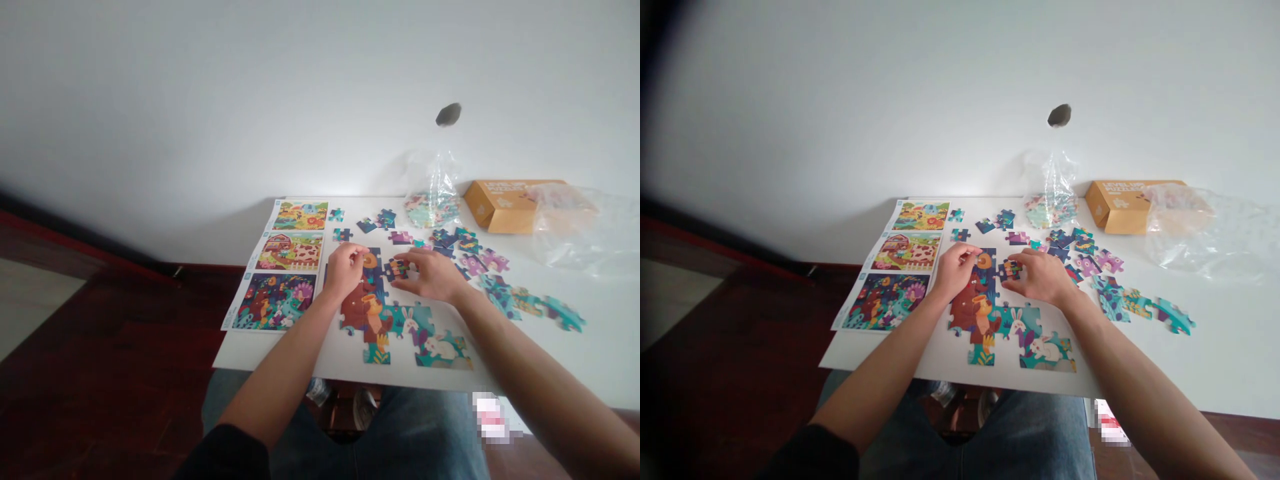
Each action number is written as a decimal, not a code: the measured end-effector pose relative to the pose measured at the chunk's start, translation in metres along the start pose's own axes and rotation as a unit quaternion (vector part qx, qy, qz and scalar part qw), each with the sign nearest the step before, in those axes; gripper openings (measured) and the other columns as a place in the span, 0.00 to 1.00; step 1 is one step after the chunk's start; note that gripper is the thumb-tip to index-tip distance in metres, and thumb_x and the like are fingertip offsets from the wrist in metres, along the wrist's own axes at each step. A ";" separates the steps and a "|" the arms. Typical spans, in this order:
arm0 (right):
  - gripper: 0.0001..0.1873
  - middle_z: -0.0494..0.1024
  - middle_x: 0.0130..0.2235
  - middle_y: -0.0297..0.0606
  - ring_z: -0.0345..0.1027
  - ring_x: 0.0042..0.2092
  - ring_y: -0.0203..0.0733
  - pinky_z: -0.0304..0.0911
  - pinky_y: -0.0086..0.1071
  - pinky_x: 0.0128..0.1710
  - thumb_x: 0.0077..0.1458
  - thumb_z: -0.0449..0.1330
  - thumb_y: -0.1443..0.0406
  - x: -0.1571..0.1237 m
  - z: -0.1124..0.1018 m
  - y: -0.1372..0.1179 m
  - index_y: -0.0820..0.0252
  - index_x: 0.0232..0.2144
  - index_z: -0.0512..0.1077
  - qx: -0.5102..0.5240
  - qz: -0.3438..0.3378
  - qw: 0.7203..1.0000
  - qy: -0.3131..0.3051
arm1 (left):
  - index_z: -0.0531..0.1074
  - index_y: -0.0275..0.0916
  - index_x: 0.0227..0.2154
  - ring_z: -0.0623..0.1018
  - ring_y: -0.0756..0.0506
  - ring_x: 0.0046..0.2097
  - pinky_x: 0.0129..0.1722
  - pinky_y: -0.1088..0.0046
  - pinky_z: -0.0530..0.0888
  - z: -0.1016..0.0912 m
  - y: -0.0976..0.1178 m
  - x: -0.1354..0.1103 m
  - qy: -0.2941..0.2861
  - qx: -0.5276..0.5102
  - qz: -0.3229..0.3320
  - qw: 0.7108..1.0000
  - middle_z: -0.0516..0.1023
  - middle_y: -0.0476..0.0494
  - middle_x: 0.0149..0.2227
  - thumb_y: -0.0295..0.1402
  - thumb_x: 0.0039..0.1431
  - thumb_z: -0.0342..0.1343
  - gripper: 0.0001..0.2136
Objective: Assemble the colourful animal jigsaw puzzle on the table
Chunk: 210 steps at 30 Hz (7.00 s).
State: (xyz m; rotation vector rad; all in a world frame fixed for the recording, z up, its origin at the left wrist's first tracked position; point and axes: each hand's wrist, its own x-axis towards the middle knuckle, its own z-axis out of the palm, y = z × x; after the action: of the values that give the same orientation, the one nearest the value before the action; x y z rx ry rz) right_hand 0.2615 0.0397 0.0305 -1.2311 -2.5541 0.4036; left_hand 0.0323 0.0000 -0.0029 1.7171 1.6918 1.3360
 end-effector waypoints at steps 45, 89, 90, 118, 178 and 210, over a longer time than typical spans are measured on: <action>0.22 0.75 0.48 0.44 0.74 0.46 0.50 0.69 0.39 0.48 0.58 0.63 0.53 0.002 0.010 -0.002 0.55 0.52 0.76 0.021 -0.043 0.999 -0.016 | 0.79 0.40 0.34 0.79 0.47 0.40 0.42 0.71 0.75 0.002 -0.003 -0.002 -0.056 0.062 0.039 0.996 0.80 0.46 0.38 0.18 0.57 0.52 0.13; 0.10 0.81 0.35 0.34 0.75 0.37 0.42 0.63 0.32 0.38 0.56 0.59 0.63 0.005 0.002 0.009 0.54 0.38 0.78 0.019 0.000 1.000 -0.025 | 0.79 0.43 0.44 0.72 0.39 0.58 0.62 0.53 0.68 -0.005 0.006 -0.005 -0.198 0.161 0.204 0.945 0.74 0.40 0.54 0.31 0.62 0.57 0.09; 0.10 0.81 0.35 0.34 0.75 0.37 0.41 0.63 0.32 0.38 0.56 0.59 0.63 0.005 0.002 0.009 0.54 0.39 0.78 0.021 -0.001 0.999 -0.026 | 0.79 0.43 0.44 0.72 0.39 0.58 0.62 0.53 0.68 -0.005 0.006 -0.005 -0.199 0.161 0.202 0.945 0.74 0.40 0.53 0.31 0.62 0.57 0.09; 0.22 0.73 0.53 0.55 0.65 0.55 0.59 0.60 0.48 0.54 0.62 0.55 0.57 0.012 0.003 0.028 0.63 0.52 0.75 -0.118 0.254 0.948 0.149 | 0.78 0.43 0.43 0.73 0.40 0.58 0.60 0.52 0.71 -0.006 0.000 -0.002 -0.192 0.120 0.197 0.954 0.76 0.40 0.54 0.27 0.62 0.56 0.10; 0.29 0.58 0.69 0.53 0.49 0.68 0.67 0.49 0.60 0.64 0.60 0.48 0.69 0.015 0.022 0.009 0.64 0.63 0.65 -0.103 0.176 0.979 0.031 | 0.79 0.43 0.40 0.75 0.40 0.57 0.60 0.55 0.72 -0.008 0.003 0.000 -0.189 0.118 0.183 0.958 0.77 0.41 0.53 0.29 0.62 0.56 0.08; 0.23 0.78 0.54 0.45 0.71 0.54 0.51 0.63 0.43 0.57 0.56 0.56 0.65 0.011 0.004 0.059 0.59 0.54 0.74 0.000 0.191 0.962 0.194 | 0.75 0.44 0.53 0.63 0.34 0.68 0.66 0.37 0.57 -0.012 -0.008 0.001 -0.081 0.350 -0.011 0.933 0.67 0.38 0.65 0.36 0.64 0.51 0.17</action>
State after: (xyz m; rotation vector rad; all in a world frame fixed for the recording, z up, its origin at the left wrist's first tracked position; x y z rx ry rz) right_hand 0.2950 0.0832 0.0070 -1.6257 -1.9907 0.2100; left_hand 0.0180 -0.0021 -0.0031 2.0774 2.2353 0.5651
